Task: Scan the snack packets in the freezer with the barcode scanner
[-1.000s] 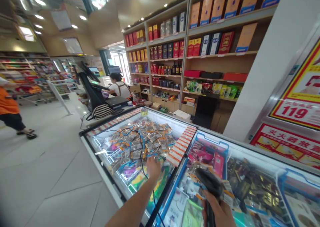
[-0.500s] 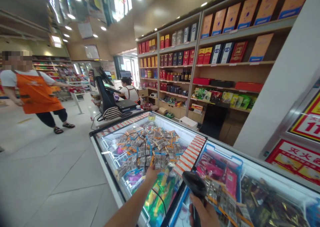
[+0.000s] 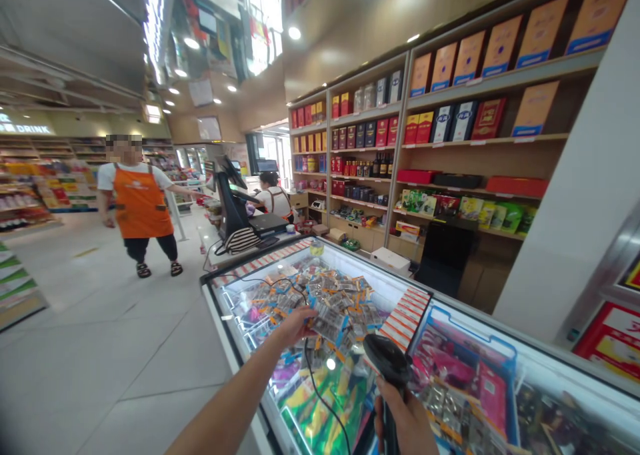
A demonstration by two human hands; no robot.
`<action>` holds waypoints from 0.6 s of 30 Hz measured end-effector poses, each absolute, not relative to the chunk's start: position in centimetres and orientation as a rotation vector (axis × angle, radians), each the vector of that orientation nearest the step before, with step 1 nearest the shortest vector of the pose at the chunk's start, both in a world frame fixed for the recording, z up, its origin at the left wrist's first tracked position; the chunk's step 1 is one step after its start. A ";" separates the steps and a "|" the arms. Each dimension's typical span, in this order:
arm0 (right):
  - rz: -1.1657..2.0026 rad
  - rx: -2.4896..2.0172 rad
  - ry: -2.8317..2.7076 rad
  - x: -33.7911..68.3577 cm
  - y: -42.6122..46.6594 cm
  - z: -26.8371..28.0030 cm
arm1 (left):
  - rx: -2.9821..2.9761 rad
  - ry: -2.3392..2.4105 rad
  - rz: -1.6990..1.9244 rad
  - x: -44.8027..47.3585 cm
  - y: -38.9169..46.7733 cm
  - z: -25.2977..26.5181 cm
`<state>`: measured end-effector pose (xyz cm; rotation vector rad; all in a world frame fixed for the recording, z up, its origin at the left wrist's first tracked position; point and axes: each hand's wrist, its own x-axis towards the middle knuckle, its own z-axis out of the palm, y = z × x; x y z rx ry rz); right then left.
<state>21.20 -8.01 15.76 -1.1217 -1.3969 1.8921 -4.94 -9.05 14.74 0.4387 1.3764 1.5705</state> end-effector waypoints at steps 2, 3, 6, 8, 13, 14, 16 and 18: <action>1.902 -1.117 -1.360 21.1 -8.1 15.7 | 0.479 1.397 1.587 -5.5 -9.1 15.4; 1.904 -1.127 -1.336 21.0 -8.1 15.8 | 0.491 1.405 1.600 -5.7 -9.0 15.7; 1.906 -1.126 -1.315 20.9 -8.3 15.9 | 0.511 1.430 1.656 -6.3 -8.7 16.3; 1.903 -1.084 -1.339 20.9 -8.4 16.0 | 0.513 1.428 1.700 -6.7 -8.4 16.7; 1.884 -1.016 -1.402 21.0 -8.4 16.4 | 0.510 1.366 1.735 -6.2 -7.7 17.1; 1.857 -1.018 -1.390 21.0 -8.4 16.5 | 0.520 1.351 1.725 -5.7 -7.6 17.1; 1.796 -1.053 -1.324 20.8 -8.2 16.7 | 0.553 1.309 1.693 -4.3 -7.0 17.0; 1.719 -1.105 -1.228 20.4 -8.0 16.8 | 0.591 1.257 1.661 -2.4 -6.3 17.0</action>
